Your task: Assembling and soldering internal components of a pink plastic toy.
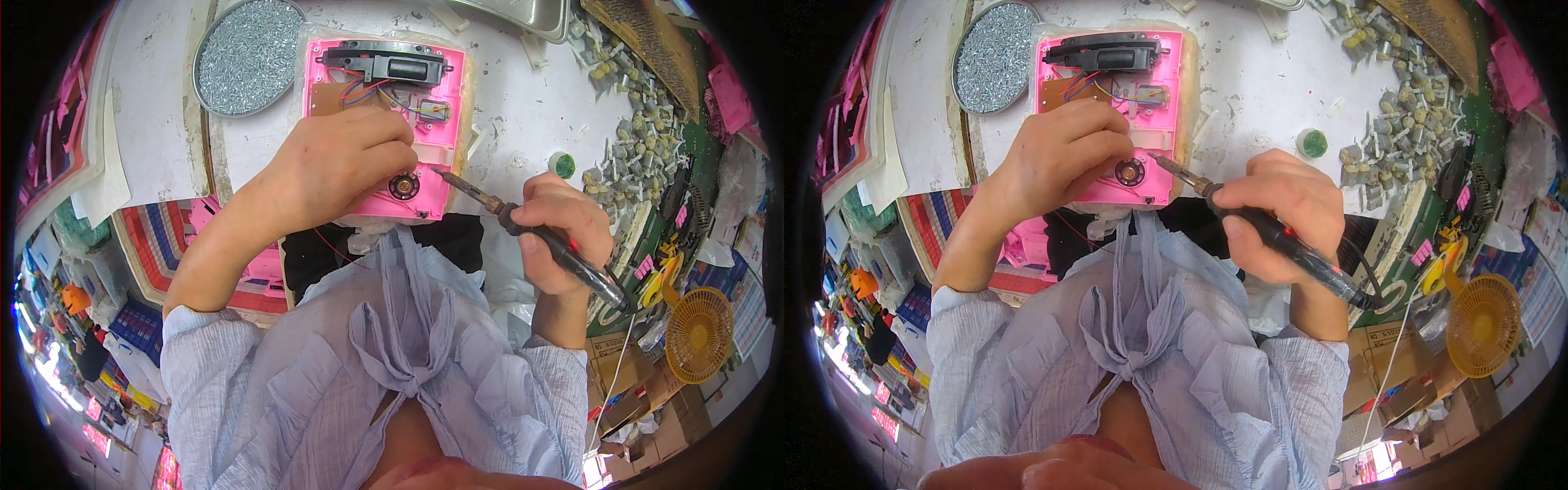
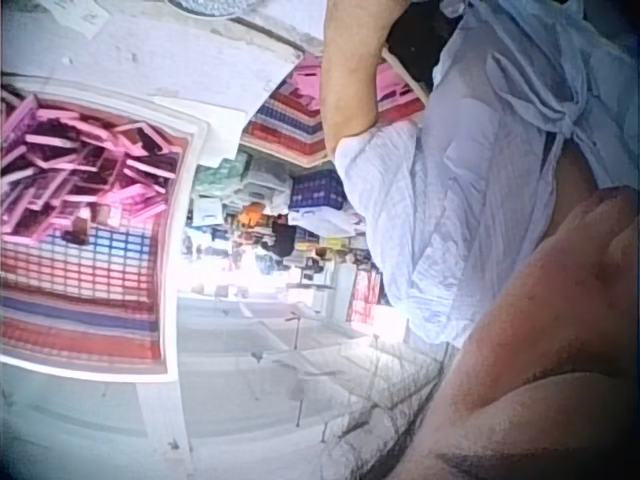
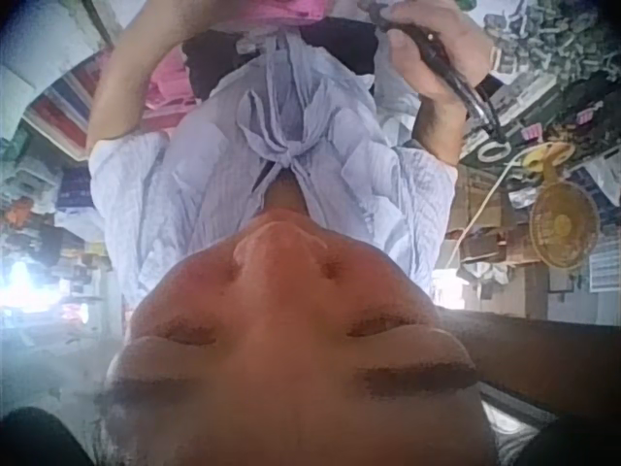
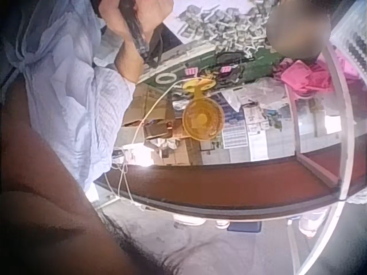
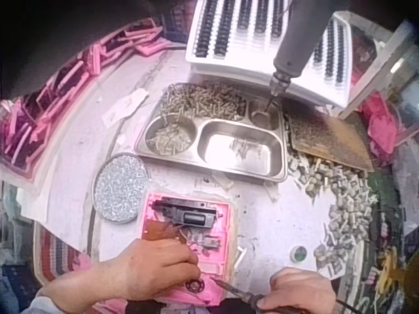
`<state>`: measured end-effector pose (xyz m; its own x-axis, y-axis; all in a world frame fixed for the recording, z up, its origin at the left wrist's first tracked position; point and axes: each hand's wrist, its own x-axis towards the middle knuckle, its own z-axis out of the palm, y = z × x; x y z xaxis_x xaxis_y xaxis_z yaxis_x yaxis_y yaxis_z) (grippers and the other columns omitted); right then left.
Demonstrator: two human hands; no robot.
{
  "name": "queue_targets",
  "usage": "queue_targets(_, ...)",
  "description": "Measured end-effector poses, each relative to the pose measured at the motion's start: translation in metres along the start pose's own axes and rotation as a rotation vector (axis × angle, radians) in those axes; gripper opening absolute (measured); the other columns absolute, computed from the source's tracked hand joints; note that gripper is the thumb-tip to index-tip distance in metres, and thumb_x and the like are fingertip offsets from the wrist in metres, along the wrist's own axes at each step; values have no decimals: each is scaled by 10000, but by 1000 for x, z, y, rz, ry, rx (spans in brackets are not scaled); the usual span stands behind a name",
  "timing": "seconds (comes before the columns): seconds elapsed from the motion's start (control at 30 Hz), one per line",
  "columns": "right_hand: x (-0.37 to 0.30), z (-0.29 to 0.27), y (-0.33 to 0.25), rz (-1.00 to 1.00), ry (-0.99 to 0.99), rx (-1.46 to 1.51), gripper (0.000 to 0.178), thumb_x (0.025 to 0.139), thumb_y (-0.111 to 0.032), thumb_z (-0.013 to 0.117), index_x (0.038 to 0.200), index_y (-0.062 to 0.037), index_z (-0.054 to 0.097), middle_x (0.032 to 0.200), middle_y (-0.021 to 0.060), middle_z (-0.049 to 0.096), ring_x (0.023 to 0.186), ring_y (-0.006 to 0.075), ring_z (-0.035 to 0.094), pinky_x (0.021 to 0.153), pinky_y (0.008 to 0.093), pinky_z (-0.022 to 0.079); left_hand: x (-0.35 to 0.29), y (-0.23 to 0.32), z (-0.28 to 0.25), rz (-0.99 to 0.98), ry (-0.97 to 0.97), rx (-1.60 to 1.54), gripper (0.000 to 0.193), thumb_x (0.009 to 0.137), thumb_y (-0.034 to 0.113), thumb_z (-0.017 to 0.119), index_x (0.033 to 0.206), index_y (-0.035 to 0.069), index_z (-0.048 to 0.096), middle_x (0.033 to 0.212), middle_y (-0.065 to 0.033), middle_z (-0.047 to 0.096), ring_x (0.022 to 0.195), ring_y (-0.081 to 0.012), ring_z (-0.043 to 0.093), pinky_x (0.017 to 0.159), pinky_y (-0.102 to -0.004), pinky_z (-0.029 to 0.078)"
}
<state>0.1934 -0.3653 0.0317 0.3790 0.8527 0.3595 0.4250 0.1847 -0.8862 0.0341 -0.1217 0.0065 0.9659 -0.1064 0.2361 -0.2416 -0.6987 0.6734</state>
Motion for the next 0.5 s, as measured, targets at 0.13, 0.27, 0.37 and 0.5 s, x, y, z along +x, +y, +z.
queue_targets(0.13,2,6,0,-7,-44,-46,239,728,-18,723,965,-12,693,710,95,649,567,266,576,537,363,462,0,1,0,3,-12,48,284,718,51,790,963,96,653,952,-51,643,842,-272,659,652,-373,545)
queue_targets(0.27,2,13,4,-26,-64,-34,271,704,-14,733,971,-29,690,683,88,622,537,264,544,518,370,437,0,1,1,10,-13,59,278,720,62,789,962,96,656,950,-50,645,849,-274,659,659,-373,548)
queue_targets(0.37,4,14,5,-32,-74,-37,275,701,-10,734,971,-36,690,676,81,615,523,262,531,512,373,427,0,2,1,7,-15,63,262,726,77,788,953,94,659,952,-52,647,857,-276,661,668,-374,550)
queue_targets(0.5,4,14,5,-37,-77,-52,276,698,-1,729,969,-38,690,670,73,610,520,259,535,516,370,428,-2,1,3,14,-13,78,240,735,92,783,944,90,665,963,-53,649,870,-279,661,686,-375,555)
